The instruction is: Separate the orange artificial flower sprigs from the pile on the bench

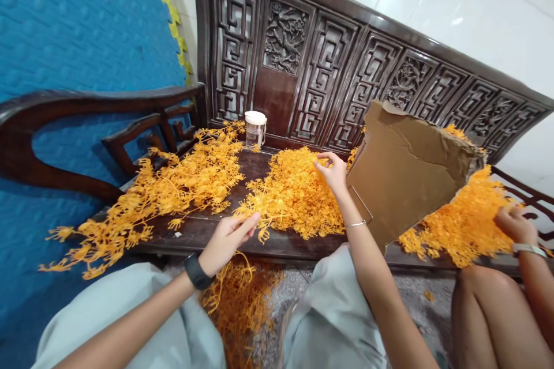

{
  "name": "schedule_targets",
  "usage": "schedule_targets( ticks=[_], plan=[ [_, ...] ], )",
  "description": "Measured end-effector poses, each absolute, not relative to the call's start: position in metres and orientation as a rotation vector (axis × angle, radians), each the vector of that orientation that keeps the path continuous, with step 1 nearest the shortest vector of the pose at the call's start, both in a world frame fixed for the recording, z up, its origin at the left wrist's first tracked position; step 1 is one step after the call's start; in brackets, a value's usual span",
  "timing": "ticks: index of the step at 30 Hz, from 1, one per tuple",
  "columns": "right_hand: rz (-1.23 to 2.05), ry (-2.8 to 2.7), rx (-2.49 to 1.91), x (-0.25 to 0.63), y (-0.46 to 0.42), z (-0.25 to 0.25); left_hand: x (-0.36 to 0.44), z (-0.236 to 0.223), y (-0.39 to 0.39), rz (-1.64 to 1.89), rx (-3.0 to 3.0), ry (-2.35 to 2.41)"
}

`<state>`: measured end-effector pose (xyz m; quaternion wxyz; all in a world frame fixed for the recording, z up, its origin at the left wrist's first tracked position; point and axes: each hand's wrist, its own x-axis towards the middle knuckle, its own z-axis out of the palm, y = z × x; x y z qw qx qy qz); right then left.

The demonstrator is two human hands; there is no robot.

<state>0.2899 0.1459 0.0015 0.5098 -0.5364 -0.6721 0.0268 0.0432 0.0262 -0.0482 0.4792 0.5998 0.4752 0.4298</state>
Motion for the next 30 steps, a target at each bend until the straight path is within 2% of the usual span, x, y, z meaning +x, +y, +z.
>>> schedule_targets(
  ticks=[4,10,13,19,26,30],
  plan=[
    [0.069,-1.670,-1.171,0.275,0.125,0.003,0.047,-0.049,0.027,1.049,1.504,1.159],
    [0.878,-2.154,-0.957,0.247,0.084,-0.002,0.047,-0.052,0.029,1.071,1.535,1.176],
    [1.011,-2.161,-0.945,0.245,0.078,-0.007,0.046,-0.051,0.029,1.073,1.520,1.185],
    [1.015,-1.706,-0.988,0.240,0.079,-0.010,0.046,-0.044,0.022,1.098,1.414,1.163],
    [0.774,-1.247,-1.026,0.201,0.071,-0.015,0.056,-0.048,0.022,1.239,1.348,1.174],
    [0.683,-1.153,-1.011,0.213,0.082,-0.008,0.060,-0.049,0.012,1.273,1.353,1.175]
  ],
)
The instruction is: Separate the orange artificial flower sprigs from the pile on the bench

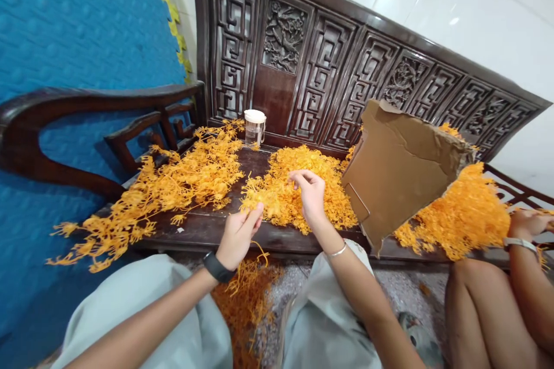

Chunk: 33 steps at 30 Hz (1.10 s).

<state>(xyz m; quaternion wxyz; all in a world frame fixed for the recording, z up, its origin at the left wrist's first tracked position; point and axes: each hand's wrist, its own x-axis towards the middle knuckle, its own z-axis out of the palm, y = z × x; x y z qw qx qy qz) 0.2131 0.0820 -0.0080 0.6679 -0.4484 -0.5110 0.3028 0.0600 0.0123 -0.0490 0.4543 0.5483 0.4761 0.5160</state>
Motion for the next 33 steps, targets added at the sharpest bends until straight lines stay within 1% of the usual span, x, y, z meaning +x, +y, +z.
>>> schedule_targets(
  ticks=[3,6,10,13,20,25,31,33],
  plan=[
    [0.388,-0.968,-1.042,0.259,0.101,0.001,0.057,-0.051,0.003,1.290,1.461,1.187],
    [0.156,-0.960,-1.071,0.307,0.120,0.001,0.053,-0.053,0.002,1.244,1.583,1.180],
    [0.221,-1.080,-1.070,0.331,0.138,-0.010,0.050,-0.057,0.008,1.169,1.650,1.186],
    [0.259,-1.183,-1.093,0.323,0.146,-0.013,0.047,-0.060,0.010,1.127,1.692,1.208],
    [0.204,-1.373,-1.190,0.307,0.153,-0.010,0.037,-0.065,0.010,1.119,1.686,1.249],
    [0.203,-1.403,-1.286,0.309,0.153,-0.012,0.032,-0.065,0.010,1.147,1.637,1.248],
    [0.060,-1.411,-1.231,0.293,0.136,0.000,0.026,-0.064,0.009,1.126,1.677,1.264],
    [0.177,-1.543,-1.165,0.276,0.121,0.004,0.024,-0.064,0.009,1.111,1.707,1.270]
  ],
)
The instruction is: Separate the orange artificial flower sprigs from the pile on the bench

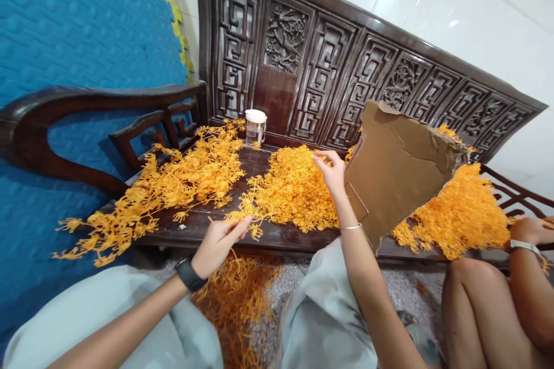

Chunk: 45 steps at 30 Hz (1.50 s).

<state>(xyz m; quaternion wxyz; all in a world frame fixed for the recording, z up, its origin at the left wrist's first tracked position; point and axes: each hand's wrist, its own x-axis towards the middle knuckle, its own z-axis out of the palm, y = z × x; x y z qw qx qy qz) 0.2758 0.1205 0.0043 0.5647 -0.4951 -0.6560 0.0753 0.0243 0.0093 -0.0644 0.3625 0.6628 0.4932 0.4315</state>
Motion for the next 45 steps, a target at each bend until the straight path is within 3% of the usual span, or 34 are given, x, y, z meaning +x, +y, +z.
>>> schedule_targets(
  ticks=[5,12,23,34,45],
  plan=[
    [0.699,-2.040,-0.949,0.220,0.073,0.002,0.023,-0.064,0.009,1.080,1.758,1.264],
    [0.273,-2.444,-0.831,0.191,0.047,0.003,0.025,-0.062,0.007,1.008,1.873,1.238],
    [0.670,-2.505,-1.011,0.203,0.053,-0.003,0.024,-0.068,0.005,0.891,1.958,1.204],
    [0.168,-2.106,-1.061,0.182,0.043,-0.013,0.024,-0.056,0.011,1.149,1.713,1.302],
    [0.057,-1.994,-0.926,0.188,0.044,-0.011,0.031,-0.052,0.011,1.243,1.752,1.194]
  ],
)
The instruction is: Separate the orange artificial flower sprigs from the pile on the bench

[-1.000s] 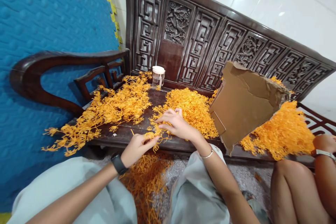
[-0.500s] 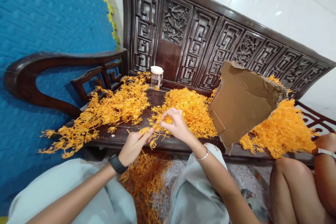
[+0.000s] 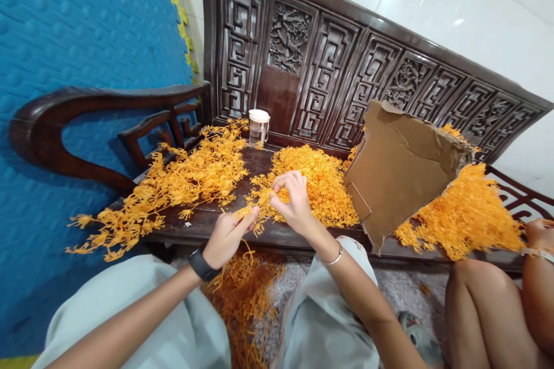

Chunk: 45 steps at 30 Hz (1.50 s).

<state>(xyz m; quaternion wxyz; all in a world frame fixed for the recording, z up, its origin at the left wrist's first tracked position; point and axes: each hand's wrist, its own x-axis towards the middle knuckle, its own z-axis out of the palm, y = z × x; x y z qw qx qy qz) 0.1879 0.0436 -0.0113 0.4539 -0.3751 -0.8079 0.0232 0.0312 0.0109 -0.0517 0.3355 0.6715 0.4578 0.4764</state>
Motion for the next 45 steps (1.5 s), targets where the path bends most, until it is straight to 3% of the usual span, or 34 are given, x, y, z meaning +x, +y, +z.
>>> schedule_targets(
  ticks=[10,14,18,27,45],
  plan=[
    [-0.177,-1.828,-0.934,0.181,0.047,-0.013,0.046,-0.052,0.015,1.366,1.676,1.191],
    [-0.243,-1.317,-0.934,0.236,0.070,0.009,0.042,-0.062,0.006,1.359,1.671,1.191],
    [-0.014,-1.167,-0.947,0.298,0.089,0.017,0.038,-0.072,0.006,1.180,1.750,1.159],
    [0.145,-1.345,-1.127,0.318,0.131,-0.002,0.033,-0.074,0.005,0.998,1.841,1.190],
    [0.004,-1.570,-1.218,0.302,0.161,-0.004,0.021,-0.069,0.004,1.055,1.872,1.269]
  ],
)
